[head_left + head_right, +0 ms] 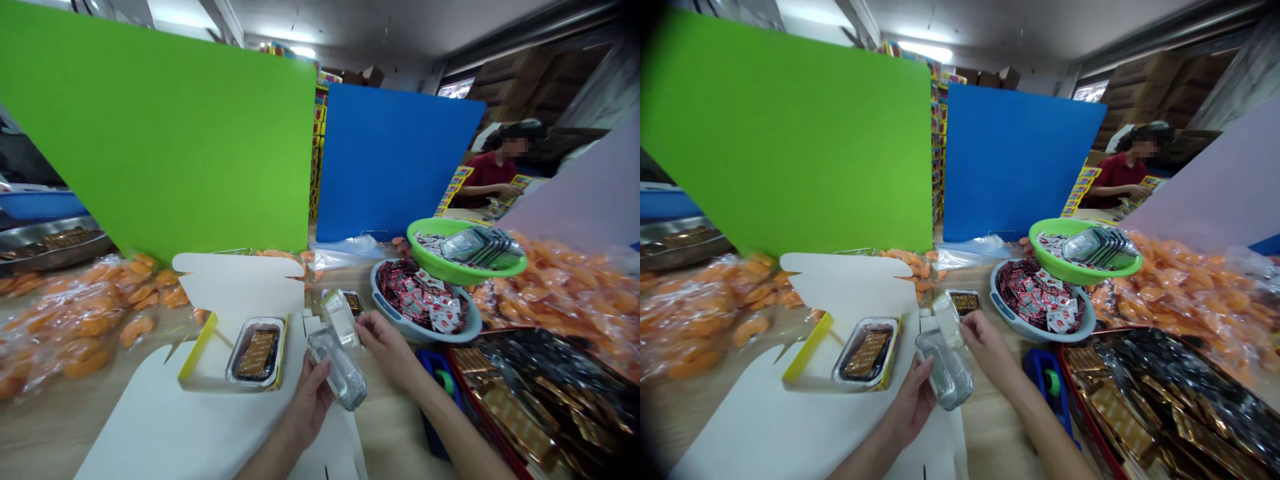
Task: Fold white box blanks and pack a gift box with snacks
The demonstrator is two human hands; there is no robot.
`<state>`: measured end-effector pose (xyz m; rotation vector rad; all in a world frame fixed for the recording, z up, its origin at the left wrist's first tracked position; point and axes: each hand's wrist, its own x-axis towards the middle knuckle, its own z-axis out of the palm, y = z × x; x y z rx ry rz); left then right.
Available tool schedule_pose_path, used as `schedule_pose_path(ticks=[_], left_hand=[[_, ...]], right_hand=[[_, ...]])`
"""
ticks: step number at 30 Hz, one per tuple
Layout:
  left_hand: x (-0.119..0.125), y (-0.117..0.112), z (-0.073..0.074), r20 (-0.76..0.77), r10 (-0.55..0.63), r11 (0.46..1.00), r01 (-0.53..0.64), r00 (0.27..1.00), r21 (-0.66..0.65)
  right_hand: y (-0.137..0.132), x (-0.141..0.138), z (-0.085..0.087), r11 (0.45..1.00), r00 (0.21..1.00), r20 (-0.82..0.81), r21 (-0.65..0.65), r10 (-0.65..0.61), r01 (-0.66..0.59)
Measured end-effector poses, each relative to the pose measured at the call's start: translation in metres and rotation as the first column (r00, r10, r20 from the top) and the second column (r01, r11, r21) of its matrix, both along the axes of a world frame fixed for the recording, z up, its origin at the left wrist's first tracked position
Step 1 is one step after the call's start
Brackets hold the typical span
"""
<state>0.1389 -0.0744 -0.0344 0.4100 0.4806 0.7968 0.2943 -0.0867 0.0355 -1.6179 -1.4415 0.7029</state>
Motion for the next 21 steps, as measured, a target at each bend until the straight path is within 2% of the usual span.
schedule_pose_path(ticks=[1, 3, 5, 6, 9, 11, 13, 15, 17, 19, 21], left_hand=[[0.0, 0.0, -0.001, -0.006, -0.003, 1.0, 0.003, 1.0, -0.007], [0.0, 0.0, -0.003, -0.016, -0.006, 1.0, 0.006, 1.0, -0.022], [0.0, 0.0, -0.005, -0.019, -0.01, 0.999, 0.01, 1.0, -0.04], [0.0, 0.0, -0.005, -0.015, -0.011, 0.999, 0.01, 1.0, -0.047], [-0.001, 0.002, -0.006, 0.006, -0.014, 0.998, 0.015, 1.0, -0.067], [-0.001, 0.002, -0.005, 0.016, -0.023, 0.997, 0.024, 1.0, -0.073], [-0.001, 0.003, -0.005, 0.019, -0.029, 0.997, 0.03, 0.999, -0.077], [-0.001, 0.002, -0.005, 0.017, -0.035, 0.995, 0.037, 0.999, -0.09], [-0.001, 0.001, -0.006, 0.014, -0.05, 0.993, 0.051, 0.999, -0.11], [-0.001, 0.0, -0.007, 0.006, -0.066, 0.99, 0.066, 0.998, -0.121], [-0.002, -0.001, -0.007, -0.012, -0.076, 0.99, 0.074, 0.997, -0.124]], right_hand=[[0.011, 0.009, 0.0, 1.0, 0.986, 0.167, 0.029, -0.001, -0.004], [0.032, 0.024, -0.006, 0.996, 0.889, 0.451, 0.003, 0.076, -0.087], [0.05, 0.037, -0.018, 0.983, 0.788, 0.589, -0.073, 0.179, -0.168], [0.056, 0.041, -0.026, 0.977, 0.762, 0.613, -0.097, 0.208, -0.189], [0.063, 0.046, -0.045, 0.978, 0.748, 0.631, -0.106, 0.205, -0.179], [0.061, 0.046, -0.049, 0.983, 0.747, 0.64, -0.087, 0.179, -0.161], [0.058, 0.047, -0.046, 0.989, 0.749, 0.647, -0.053, 0.14, -0.139], [0.056, 0.055, -0.037, 0.997, 0.745, 0.664, -0.01, 0.059, -0.071], [0.055, 0.07, -0.025, 0.995, 0.714, 0.693, 0.048, -0.1, 0.093], [0.055, 0.092, -0.017, 0.931, 0.595, 0.747, 0.088, -0.296, 0.354], [0.055, 0.115, -0.014, 0.834, 0.458, 0.799, 0.096, -0.39, 0.543]])
